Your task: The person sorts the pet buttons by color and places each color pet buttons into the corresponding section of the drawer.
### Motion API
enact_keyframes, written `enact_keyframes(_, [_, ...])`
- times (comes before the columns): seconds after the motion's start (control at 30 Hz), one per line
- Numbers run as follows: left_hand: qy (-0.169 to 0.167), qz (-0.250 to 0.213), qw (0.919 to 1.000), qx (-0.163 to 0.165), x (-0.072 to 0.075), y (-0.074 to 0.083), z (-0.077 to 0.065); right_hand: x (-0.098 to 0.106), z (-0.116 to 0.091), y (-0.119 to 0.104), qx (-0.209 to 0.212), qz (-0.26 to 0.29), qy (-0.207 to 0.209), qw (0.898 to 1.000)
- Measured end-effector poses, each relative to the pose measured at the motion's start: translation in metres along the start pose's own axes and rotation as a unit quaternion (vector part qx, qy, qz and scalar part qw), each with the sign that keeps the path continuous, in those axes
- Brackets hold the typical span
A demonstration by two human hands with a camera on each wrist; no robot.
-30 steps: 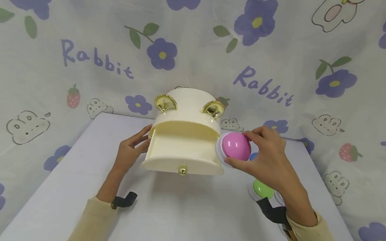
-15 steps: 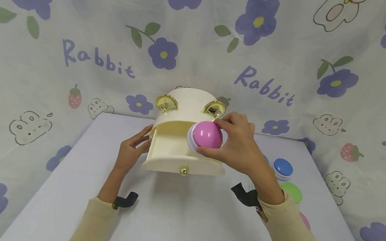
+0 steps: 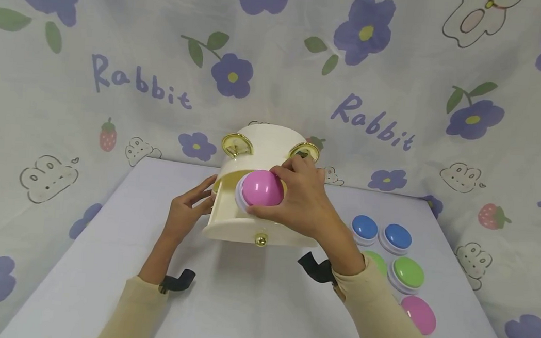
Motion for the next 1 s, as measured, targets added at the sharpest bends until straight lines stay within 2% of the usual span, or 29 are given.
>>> enact_keyframes(0.23, [0.001,0.003,1.0000,-0.003,0.000,0.000,0.000,-0.014,0.009,-0.005,0.023,-0.016,-0.009,1.000])
enact_keyframes(0.6, [-0.002,-0.004,1.0000,-0.007,-0.003,-0.001,-0.001,-0.027,0.011,-0.008,-0.015,-0.032,-0.045,0.998])
enact_keyframes(0.8, [-0.002,0.007,0.9999,-0.013,-0.002,0.001,-0.001,-0.018,-0.004,-0.004,-0.018,-0.003,-0.002,1.000])
enact_keyframes(1.0, [-0.004,0.009,0.9998,-0.020,0.000,0.001,-0.001,-0.008,-0.030,0.014,-0.004,0.014,0.060,0.998])
Point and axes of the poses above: each hand's wrist, its own z-axis towards the middle knuckle, its own x-axis out of the back of the hand, y = z × x, the point moved 3 cm from there along z, towards the middle knuckle, and after that the axes turned 13 degrees about z, right-handed, at the moved point
